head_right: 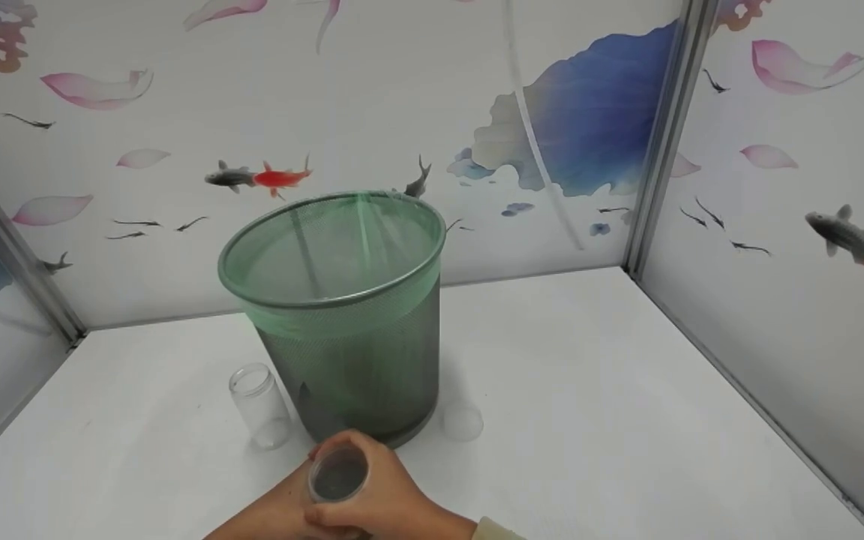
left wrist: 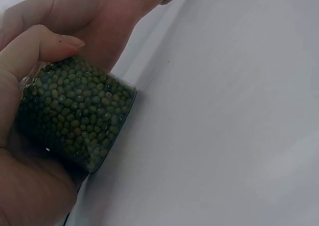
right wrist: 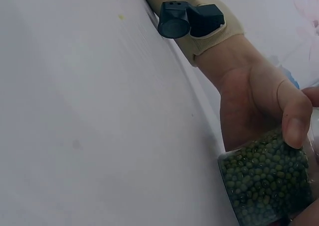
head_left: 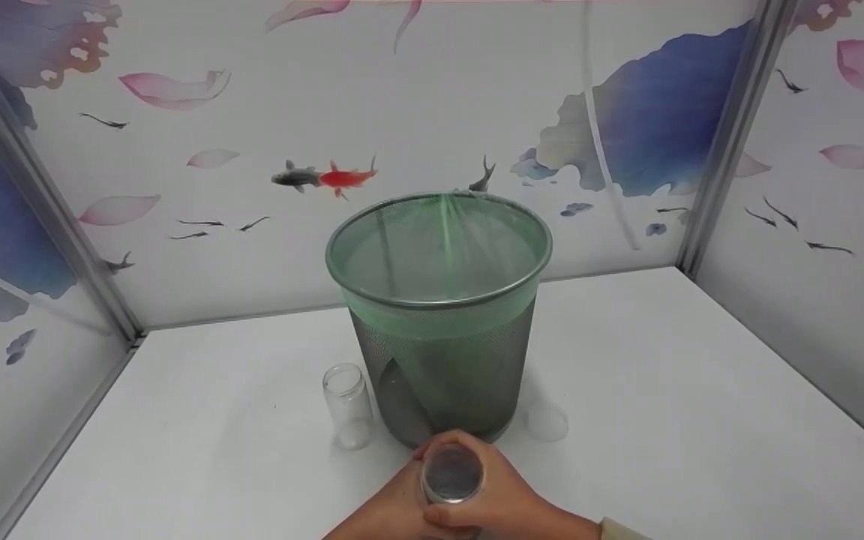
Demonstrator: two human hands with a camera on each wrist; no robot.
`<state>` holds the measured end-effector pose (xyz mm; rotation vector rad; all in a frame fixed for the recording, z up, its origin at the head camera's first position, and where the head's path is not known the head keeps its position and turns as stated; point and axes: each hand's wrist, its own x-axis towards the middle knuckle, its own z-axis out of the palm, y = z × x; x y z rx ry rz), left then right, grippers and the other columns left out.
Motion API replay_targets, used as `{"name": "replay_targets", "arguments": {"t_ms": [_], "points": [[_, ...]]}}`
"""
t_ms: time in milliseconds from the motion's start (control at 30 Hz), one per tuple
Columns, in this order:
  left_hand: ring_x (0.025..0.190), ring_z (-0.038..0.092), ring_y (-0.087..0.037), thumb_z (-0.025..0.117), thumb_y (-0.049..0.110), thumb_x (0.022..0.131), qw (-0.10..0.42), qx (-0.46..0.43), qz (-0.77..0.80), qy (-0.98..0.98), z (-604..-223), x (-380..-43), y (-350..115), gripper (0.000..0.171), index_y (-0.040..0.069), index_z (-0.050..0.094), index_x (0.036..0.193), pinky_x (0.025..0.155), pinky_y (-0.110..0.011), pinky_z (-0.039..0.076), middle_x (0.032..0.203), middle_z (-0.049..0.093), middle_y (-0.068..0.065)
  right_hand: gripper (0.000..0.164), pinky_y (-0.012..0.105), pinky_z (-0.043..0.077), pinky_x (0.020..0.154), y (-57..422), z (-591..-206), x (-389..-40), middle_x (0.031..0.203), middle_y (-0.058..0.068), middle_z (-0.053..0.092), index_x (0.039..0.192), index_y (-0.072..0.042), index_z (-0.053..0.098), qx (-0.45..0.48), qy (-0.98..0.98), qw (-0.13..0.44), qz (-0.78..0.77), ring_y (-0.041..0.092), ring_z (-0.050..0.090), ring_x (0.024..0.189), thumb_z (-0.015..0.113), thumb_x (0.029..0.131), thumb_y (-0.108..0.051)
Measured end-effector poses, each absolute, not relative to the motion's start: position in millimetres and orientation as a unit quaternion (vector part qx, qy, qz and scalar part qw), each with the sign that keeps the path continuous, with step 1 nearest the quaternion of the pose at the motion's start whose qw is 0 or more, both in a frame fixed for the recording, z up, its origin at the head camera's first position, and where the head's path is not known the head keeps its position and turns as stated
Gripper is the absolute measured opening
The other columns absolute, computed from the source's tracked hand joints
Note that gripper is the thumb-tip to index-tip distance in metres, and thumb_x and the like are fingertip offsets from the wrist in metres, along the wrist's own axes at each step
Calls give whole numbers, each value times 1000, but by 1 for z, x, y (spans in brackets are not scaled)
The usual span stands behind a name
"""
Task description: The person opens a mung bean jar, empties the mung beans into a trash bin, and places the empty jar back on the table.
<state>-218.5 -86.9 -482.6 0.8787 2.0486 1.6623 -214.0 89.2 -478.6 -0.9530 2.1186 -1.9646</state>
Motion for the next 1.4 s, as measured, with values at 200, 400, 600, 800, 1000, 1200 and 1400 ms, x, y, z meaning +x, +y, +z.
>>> {"name": "replay_targets", "arguments": {"t_ms": [200,400,600,800,1000,1200,1400], "points": [[116,54,-14,82,24,79,170,317,587,725,-484,-219,-86,68,22,47,136,100,-29,42,129,55,2,54,30,42,101,90,-477,-207,129,7,60,122,-13,58,-274,717,43,-640,21,57,117,85,76,-18],[114,57,-15,85,21,77,144,332,609,706,-488,-220,-81,68,16,51,135,99,-29,44,127,59,0,68,31,43,98,83,-475,-195,133,2,57,130,-17,54,-176,749,10,-638,19,56,116,87,73,-31],[114,57,-18,84,18,77,145,325,622,697,-484,-217,-81,65,16,53,134,99,-30,45,126,60,-3,69,33,43,99,75,-478,-192,133,4,59,127,-13,54,-159,762,-38,-627,17,56,118,88,72,-37],[113,58,-18,83,19,79,150,330,616,699,-483,-215,-80,60,20,54,131,97,-31,46,125,60,-2,67,32,44,98,76,-481,-195,129,4,61,126,-11,57,-175,766,-53,-616,14,57,114,87,73,-37],[111,58,-17,86,19,75,151,303,609,718,-483,-215,-79,62,22,56,129,97,-29,45,123,62,1,64,32,44,97,78,-482,-197,127,5,62,126,-10,57,-184,762,-48,-619,15,58,113,87,73,-34],[112,57,-14,86,23,75,148,313,589,730,-483,-217,-78,65,27,54,132,99,-28,43,125,61,5,60,32,43,98,80,-483,-200,128,8,61,123,-14,58,-196,757,-36,-622,17,58,114,87,73,-30],[113,55,-13,83,22,77,152,314,589,729,-483,-218,-80,66,23,51,135,100,-27,42,127,58,4,61,32,43,97,83,-483,-203,129,10,60,124,-10,57,-217,751,-28,-623,18,58,113,86,73,-26]]}}
